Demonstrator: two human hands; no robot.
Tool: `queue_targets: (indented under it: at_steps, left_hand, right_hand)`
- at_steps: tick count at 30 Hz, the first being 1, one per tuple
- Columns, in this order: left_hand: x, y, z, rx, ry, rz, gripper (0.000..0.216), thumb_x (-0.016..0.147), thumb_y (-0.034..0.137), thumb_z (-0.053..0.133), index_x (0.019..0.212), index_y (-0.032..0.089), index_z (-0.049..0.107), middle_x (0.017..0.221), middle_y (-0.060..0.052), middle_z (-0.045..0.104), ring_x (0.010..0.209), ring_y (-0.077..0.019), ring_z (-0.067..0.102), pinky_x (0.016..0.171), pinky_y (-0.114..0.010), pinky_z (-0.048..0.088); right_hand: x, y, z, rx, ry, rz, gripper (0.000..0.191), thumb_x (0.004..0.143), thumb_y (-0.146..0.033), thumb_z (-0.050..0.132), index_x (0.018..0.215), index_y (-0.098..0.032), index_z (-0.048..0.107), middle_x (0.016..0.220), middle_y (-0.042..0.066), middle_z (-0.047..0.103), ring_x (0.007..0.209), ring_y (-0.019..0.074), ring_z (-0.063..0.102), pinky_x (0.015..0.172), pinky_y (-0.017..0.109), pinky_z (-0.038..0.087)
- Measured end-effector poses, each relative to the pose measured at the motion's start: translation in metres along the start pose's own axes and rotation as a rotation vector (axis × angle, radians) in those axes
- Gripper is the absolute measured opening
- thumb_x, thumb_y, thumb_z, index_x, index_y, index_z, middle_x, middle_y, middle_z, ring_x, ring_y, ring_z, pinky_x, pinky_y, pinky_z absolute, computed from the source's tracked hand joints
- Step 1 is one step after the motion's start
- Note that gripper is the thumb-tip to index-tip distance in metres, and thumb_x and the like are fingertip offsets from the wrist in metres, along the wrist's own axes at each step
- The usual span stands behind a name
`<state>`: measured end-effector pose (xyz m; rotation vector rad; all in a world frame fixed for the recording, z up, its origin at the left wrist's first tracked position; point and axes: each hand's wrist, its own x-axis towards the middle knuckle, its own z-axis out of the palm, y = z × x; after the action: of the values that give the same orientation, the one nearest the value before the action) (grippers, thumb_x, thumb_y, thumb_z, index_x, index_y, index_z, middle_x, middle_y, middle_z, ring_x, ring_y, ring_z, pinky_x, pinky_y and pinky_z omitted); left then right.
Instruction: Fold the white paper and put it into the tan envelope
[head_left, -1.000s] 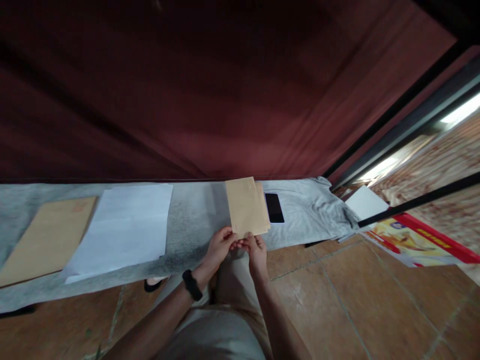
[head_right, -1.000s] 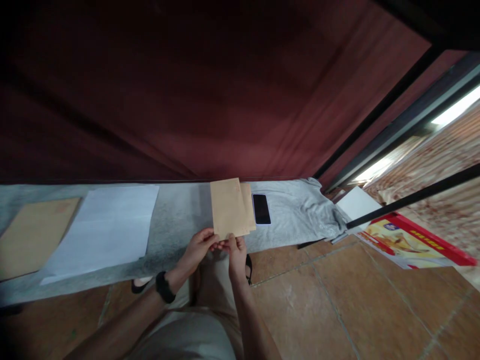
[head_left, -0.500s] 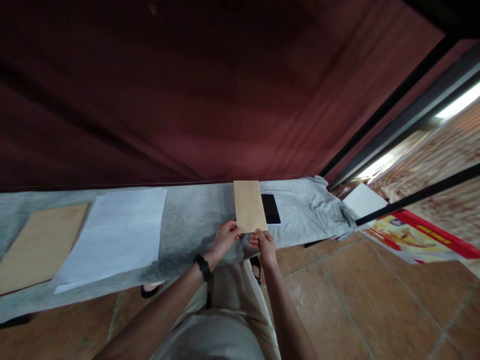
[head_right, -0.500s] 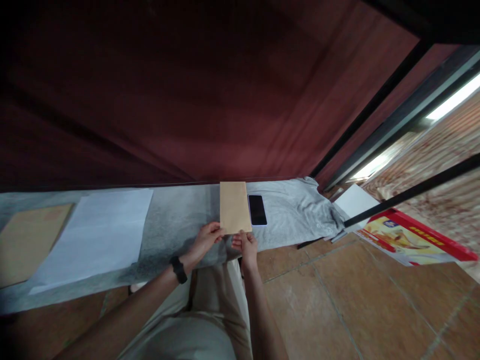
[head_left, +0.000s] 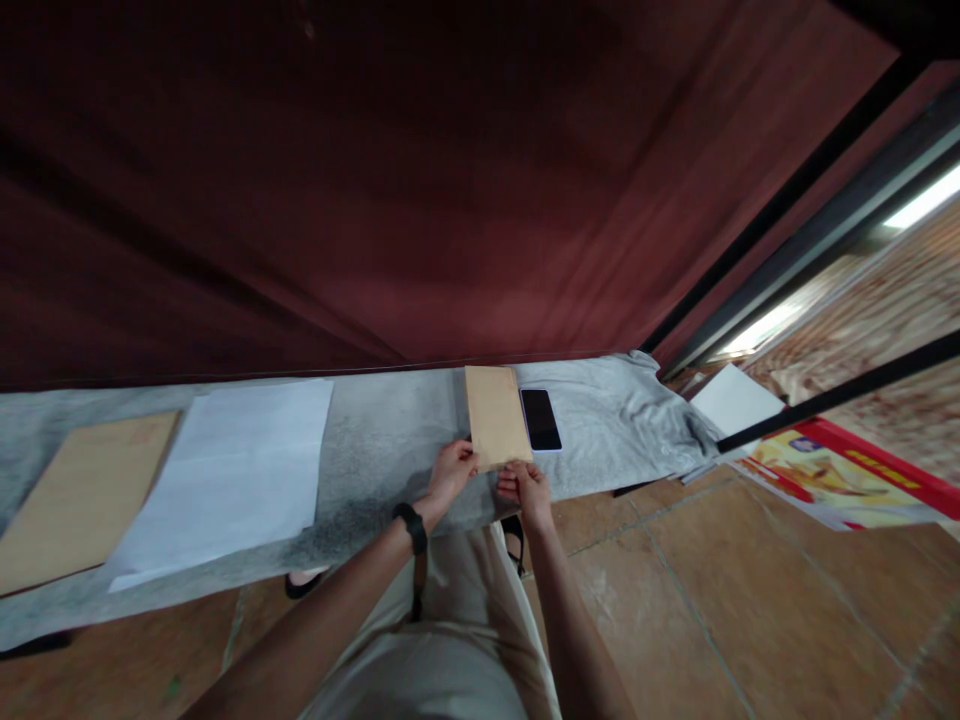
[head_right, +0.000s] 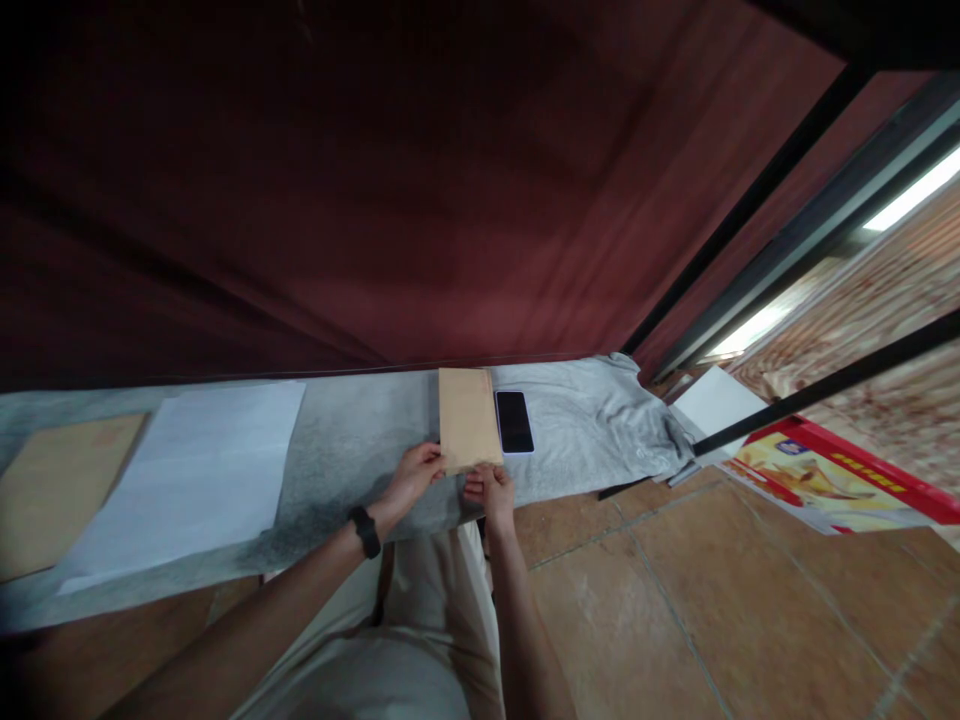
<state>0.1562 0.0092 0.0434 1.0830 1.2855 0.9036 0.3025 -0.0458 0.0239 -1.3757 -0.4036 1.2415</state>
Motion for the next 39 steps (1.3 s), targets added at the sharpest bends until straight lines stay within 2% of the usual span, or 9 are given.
queue_targets:
  at_steps: [4, 8, 15, 20, 27, 39]
  left_hand:
    - [0.006, -0.002, -0.001, 0.022, 0.009, 0.001, 0.016, 0.066, 0.030, 0.071, 0.072, 0.019, 0.062, 0.056, 0.004, 0.058, 0.049, -0.0106, 0.052, 0.050, -0.022, 0.039]
    - [0.010, -0.005, -0.002, 0.058, 0.021, 0.009, 0.015, 0.067, 0.028, 0.072, 0.075, 0.018, 0.063, 0.056, 0.004, 0.058, 0.049, -0.0108, 0.053, 0.050, -0.022, 0.038]
    - [0.008, -0.008, -0.005, 0.128, 0.096, 0.042, 0.018, 0.070, 0.023, 0.072, 0.085, 0.019, 0.063, 0.069, 0.002, 0.063, 0.063, -0.0139, 0.060, 0.060, -0.023, 0.042]
    - [0.006, -0.007, -0.003, 0.150, 0.152, 0.059, 0.019, 0.076, 0.024, 0.070, 0.092, 0.021, 0.062, 0.078, 0.000, 0.065, 0.071, -0.0155, 0.062, 0.063, -0.024, 0.043]
    - [0.006, -0.009, 0.005, 0.161, 0.059, 0.015, 0.012, 0.078, 0.019, 0.065, 0.090, 0.019, 0.062, 0.062, 0.005, 0.059, 0.049, -0.0105, 0.054, 0.052, -0.021, 0.038]
    - [0.001, -0.010, 0.007, 0.192, 0.014, -0.018, 0.020, 0.079, 0.015, 0.061, 0.099, 0.017, 0.063, 0.058, 0.007, 0.057, 0.046, -0.0100, 0.054, 0.047, -0.020, 0.038]
  right_hand:
    - [-0.002, 0.000, -0.002, -0.014, -0.004, -0.023, 0.042, 0.062, -0.055, 0.082, 0.075, -0.019, 0.064, 0.061, 0.002, 0.070, 0.048, 0.0145, 0.064, 0.045, 0.025, 0.055]
    - [-0.007, -0.001, -0.004, -0.018, 0.021, -0.082, 0.044, 0.066, -0.058, 0.079, 0.081, -0.020, 0.062, 0.060, -0.003, 0.065, 0.050, 0.0126, 0.062, 0.047, 0.022, 0.053]
    - [-0.010, -0.006, -0.013, -0.104, 0.086, -0.271, 0.054, 0.076, -0.059, 0.070, 0.113, -0.022, 0.056, 0.066, -0.008, 0.061, 0.053, 0.0110, 0.058, 0.048, 0.020, 0.049]
    - [-0.007, -0.006, -0.015, -0.153, 0.075, -0.268, 0.060, 0.081, -0.056, 0.066, 0.128, -0.021, 0.056, 0.068, -0.007, 0.061, 0.054, 0.0123, 0.058, 0.048, 0.022, 0.048]
    - [-0.003, -0.003, -0.016, -0.201, 0.071, -0.262, 0.061, 0.081, -0.054, 0.065, 0.130, -0.016, 0.059, 0.066, -0.006, 0.061, 0.053, 0.0114, 0.056, 0.049, 0.021, 0.049]
    - [-0.001, -0.002, -0.020, -0.247, 0.069, -0.244, 0.061, 0.082, -0.049, 0.061, 0.133, -0.014, 0.058, 0.067, -0.005, 0.062, 0.053, 0.0124, 0.057, 0.050, 0.023, 0.050]
